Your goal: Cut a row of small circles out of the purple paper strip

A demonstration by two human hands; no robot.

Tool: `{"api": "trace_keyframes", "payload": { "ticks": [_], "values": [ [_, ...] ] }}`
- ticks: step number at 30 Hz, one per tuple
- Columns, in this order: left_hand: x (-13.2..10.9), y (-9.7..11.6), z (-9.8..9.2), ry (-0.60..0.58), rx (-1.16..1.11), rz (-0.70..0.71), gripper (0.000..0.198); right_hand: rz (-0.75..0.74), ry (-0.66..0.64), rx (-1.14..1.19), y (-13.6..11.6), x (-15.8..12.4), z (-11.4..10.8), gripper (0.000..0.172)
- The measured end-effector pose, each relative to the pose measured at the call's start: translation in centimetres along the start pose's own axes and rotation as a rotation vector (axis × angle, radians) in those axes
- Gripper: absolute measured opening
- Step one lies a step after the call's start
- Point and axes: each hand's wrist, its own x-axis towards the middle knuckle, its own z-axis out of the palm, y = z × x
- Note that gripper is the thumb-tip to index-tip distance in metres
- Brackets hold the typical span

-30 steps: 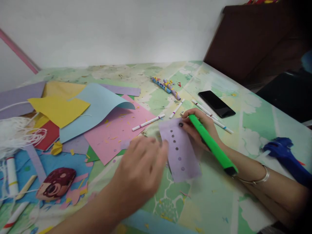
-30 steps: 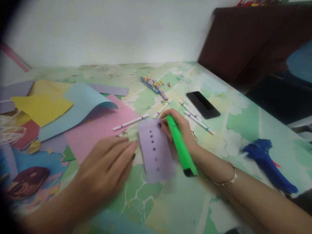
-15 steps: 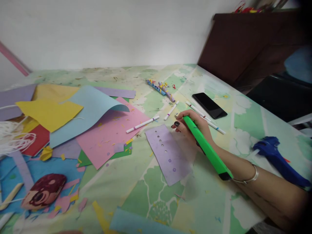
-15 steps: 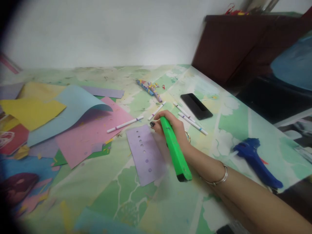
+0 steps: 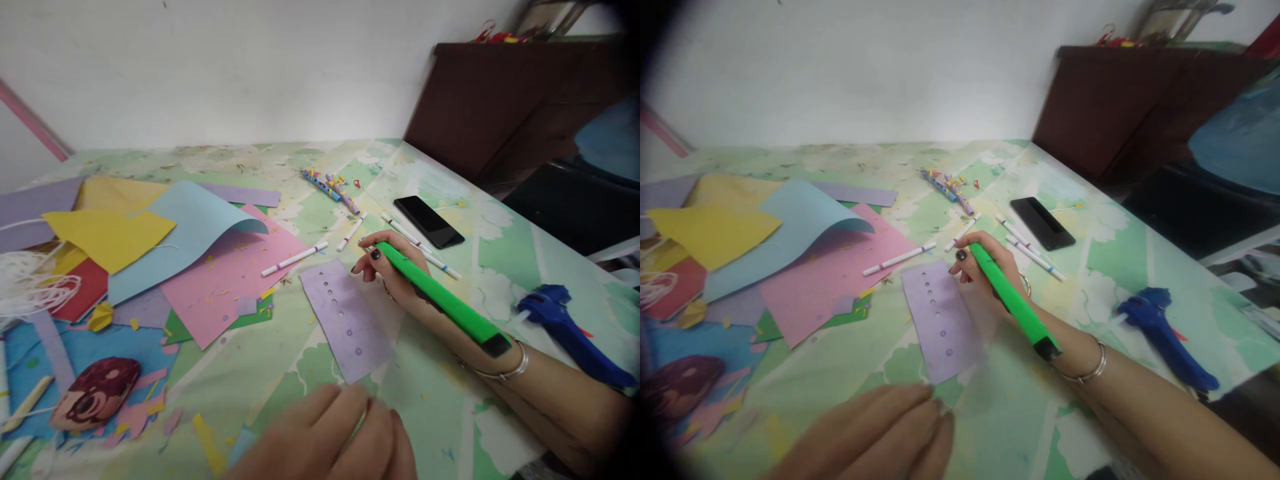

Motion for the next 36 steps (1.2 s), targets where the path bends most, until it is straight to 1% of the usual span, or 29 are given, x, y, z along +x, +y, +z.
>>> {"api": "trace_keyframes", "payload": {
  "ticks": [1, 2, 4, 7, 9, 11, 13, 15, 18, 20, 24, 29, 36],
  "values": [
    [0.3, -0.2, 0.8, -0.045, -0.002, 0.037, 0.021, 0.021, -0.015, 0.01, -0.1, 0.0, 0.0, 0.029],
    [0.5, -0.3, 1.5, -0.038, -0.004, 0.024, 0.021, 0.043, -0.028, 0.017, -0.3, 0.0, 0.0, 0.032],
    [0.5, -0.5, 2.6, -0.081, 0.009, 0.006, 0.025, 0.067, -0.053, 0.029, -0.7, -0.1, -0.1, 0.039],
    [0.2, -0.5, 3.4, -0.1, 0.037, -0.011, 0.029, 0.06, -0.085, 0.033, -1.6, -0.4, -0.4, 0.042],
    [0.0, -0.5, 3.5, -0.131, 0.05, -0.053, 0.034, 0.102, -0.101, 0.008, -2.2, -0.8, -0.6, 0.036],
    [0.0, -0.4, 3.5, -0.166, 0.049, -0.094, 0.039, 0.199, -0.121, -0.036, -2.8, -1.3, -0.5, 0.025],
    [0.0, -0.3, 3.7, -0.181, 0.04, -0.121, 0.045, 0.296, -0.162, -0.067, -3.3, -1.8, -0.2, 0.02],
    [0.0, -0.2, 3.9, -0.188, 0.028, -0.139, 0.048, 0.349, -0.196, -0.054, -3.5, -2.2, 0.4, 0.017],
    [-0.2, -0.2, 4.2, -0.2, 0.015, -0.14, 0.051, 0.401, -0.274, -0.059, -3.1, -2.4, 1.1, 0.009],
    [-0.3, -0.2, 4.4, -0.195, 0.006, -0.148, 0.053, 0.387, -0.295, -0.088, -2.6, -2.3, 1.1, 0.006],
    [-0.5, -0.1, 4.7, -0.187, -0.012, -0.198, 0.055, 0.325, -0.329, -0.141, -1.6, -1.9, 0.8, 0.008],
    [-0.5, 0.0, 4.7, -0.184, -0.012, -0.229, 0.062, 0.368, -0.369, -0.185, -1.5, -1.7, 0.7, 0.01],
    [-0.3, -0.3, 4.7, -0.18, -0.017, -0.214, 0.058, 0.38, -0.407, -0.226, -1.9, -1.5, 0.8, 0.012]
  ]
}}
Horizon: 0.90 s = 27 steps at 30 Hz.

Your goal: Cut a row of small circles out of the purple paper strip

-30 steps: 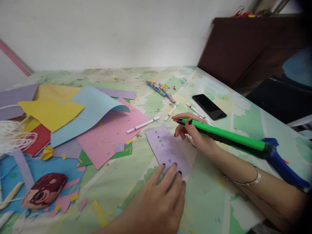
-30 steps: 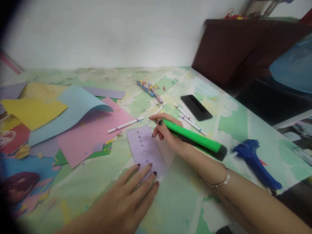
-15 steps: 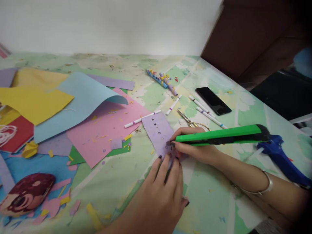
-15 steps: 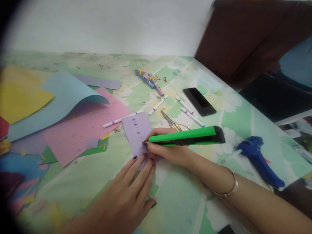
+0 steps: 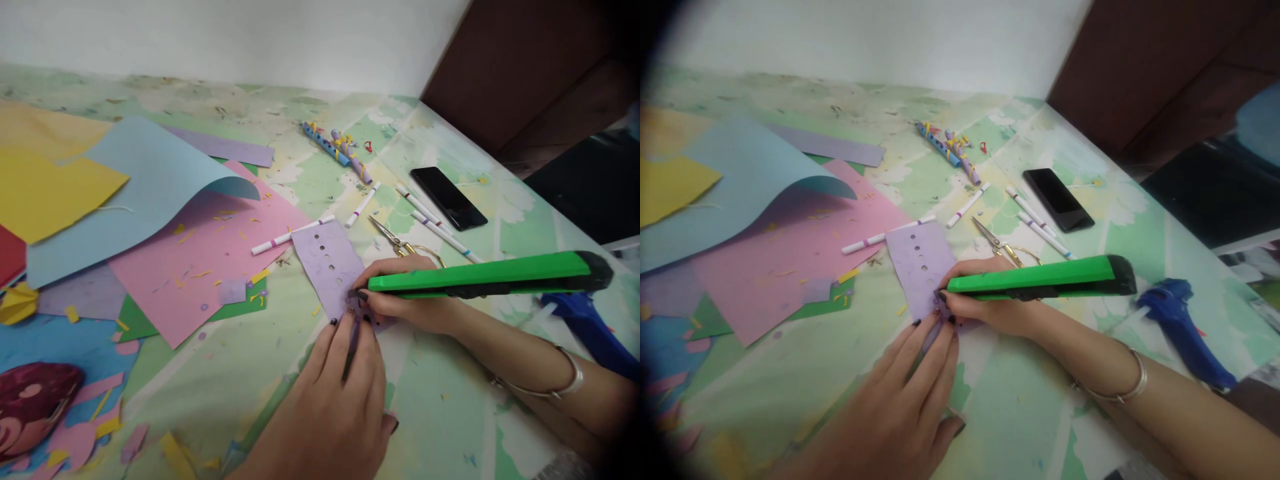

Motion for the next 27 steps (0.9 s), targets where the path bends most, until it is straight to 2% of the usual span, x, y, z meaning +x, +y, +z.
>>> {"api": "trace_keyframes", "payload": {
  "ticks": [7, 12, 17, 27],
  "values": [
    [0.1, 0.0, 0.2, 0.013, -0.001, -0.003, 0.058, -0.055, 0.02, -0.056, 1.1, 0.0, 0.1, 0.012],
    [0.1, 0.0, 0.1, 0.015, 0.001, -0.004, 0.055, -0.105, 0.085, -0.22, 0.8, 0.1, 0.2, 0.009],
    [0.1, 0.0, 0.1, 0.009, -0.011, -0.002, 0.056, -0.104, 0.079, -0.256, 0.6, 0.2, 0.2, 0.009],
    [0.0, 0.0, 0.2, 0.027, -0.017, 0.002, 0.058, -0.042, 0.058, -0.055, 0.4, 0.0, 0.4, 0.01]
  ]
}}
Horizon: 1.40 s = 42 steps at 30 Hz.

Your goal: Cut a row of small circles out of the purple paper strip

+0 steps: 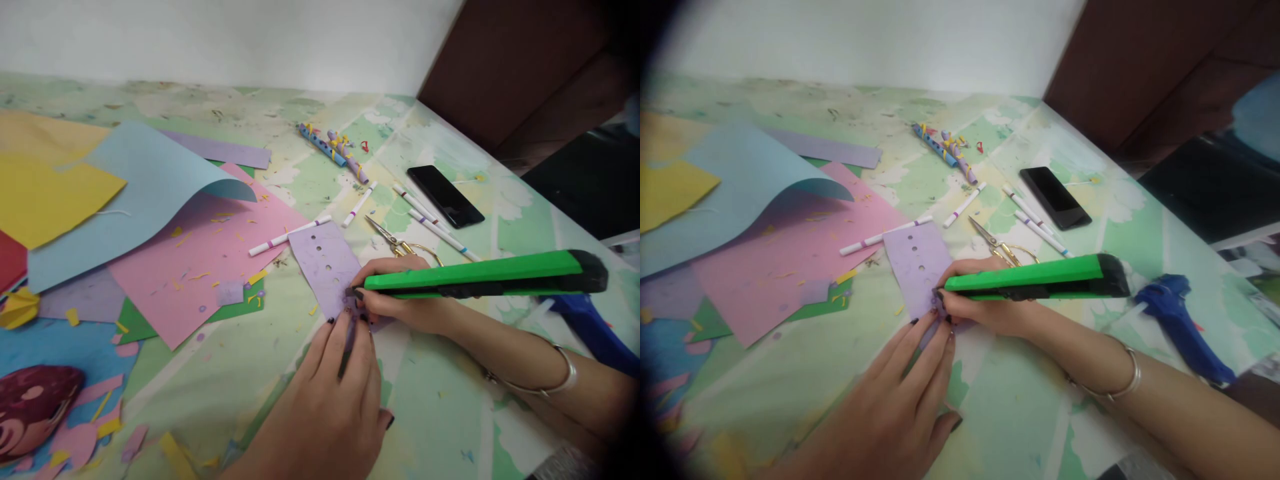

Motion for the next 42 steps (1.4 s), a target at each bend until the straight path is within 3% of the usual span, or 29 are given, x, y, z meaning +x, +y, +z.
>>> {"api": "trace_keyframes", "payload": {
  "ticks": [6, 13, 20, 29, 36, 42],
  "values": [
    [-0.1, 0.1, 0.1, 0.015, 0.001, -0.006, 0.06, -0.011, 0.017, -0.043, 0.1, -0.1, 0.1, 0.01],
    [0.1, 0.1, 0.1, 0.008, -0.006, -0.008, 0.058, 0.08, 0.004, -0.158, -1.1, 0.0, 0.0, 0.01],
    [0.1, 0.1, 0.0, 0.034, -0.018, 0.001, 0.06, 0.063, -0.005, 0.005, -0.5, -0.2, 0.0, 0.009],
    [0.1, 0.1, 0.2, 0.043, -0.019, 0.001, 0.058, 0.085, 0.01, -0.015, -0.8, -0.2, 0.1, 0.01],
    [0.0, -0.2, 0.2, 0.018, 0.029, 0.056, 0.05, 0.057, 0.016, 0.043, 0.0, -0.2, 0.2, 0.008],
    [0.0, -0.4, 0.0, 0.045, 0.032, 0.052, 0.043, 0.02, 0.023, -0.101, -0.5, -0.2, 0.0, 0.01]
  ]
}}
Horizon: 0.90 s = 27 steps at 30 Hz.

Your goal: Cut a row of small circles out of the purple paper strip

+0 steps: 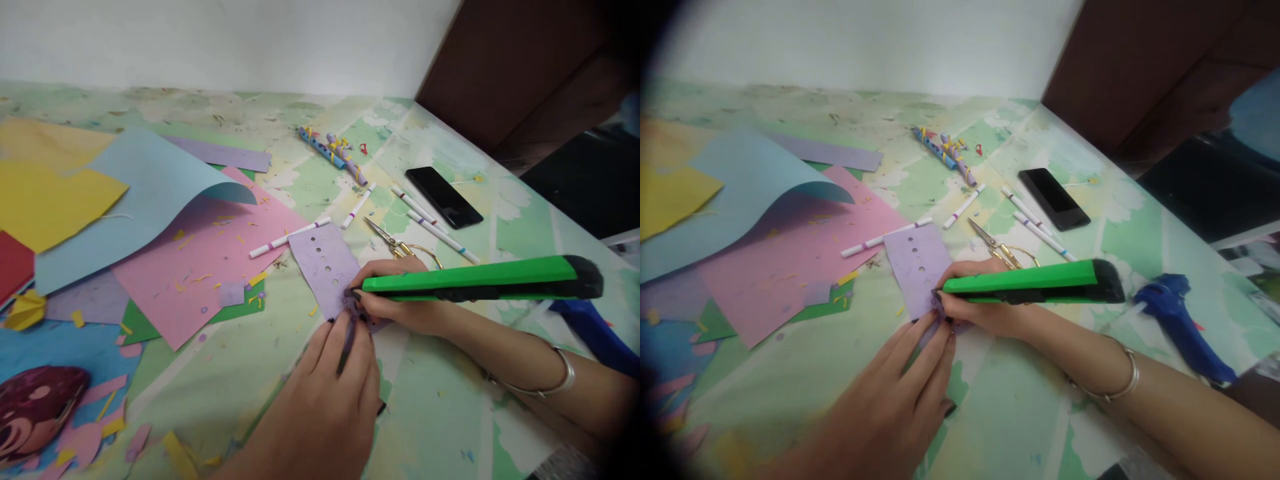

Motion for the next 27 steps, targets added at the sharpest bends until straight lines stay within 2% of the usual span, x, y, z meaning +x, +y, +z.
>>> {"api": "trace_keyframes", "payload": {
  "ticks": [3, 15, 23, 27],
  "values": [
    [0.1, -0.2, -0.3, 0.022, -0.016, -0.007, 0.041, -0.038, 0.017, -0.117, 0.2, 0.1, 0.0, 0.012],
    [0.5, -0.7, -0.9, -0.014, -0.045, -0.006, 0.041, -0.052, -0.001, -0.101, 0.4, 0.1, 0.0, 0.01],
    [1.7, -4.6, -2.2, 0.104, -0.122, 0.11, 0.036, -0.078, 0.033, -0.156, 0.2, 0.2, 0.0, 0.011],
    [1.9, -4.6, -1.8, 0.15, -0.13, 0.138, 0.02, -0.138, 0.043, -0.21, 0.1, 0.2, -0.2, 0.013]
  ]
}}
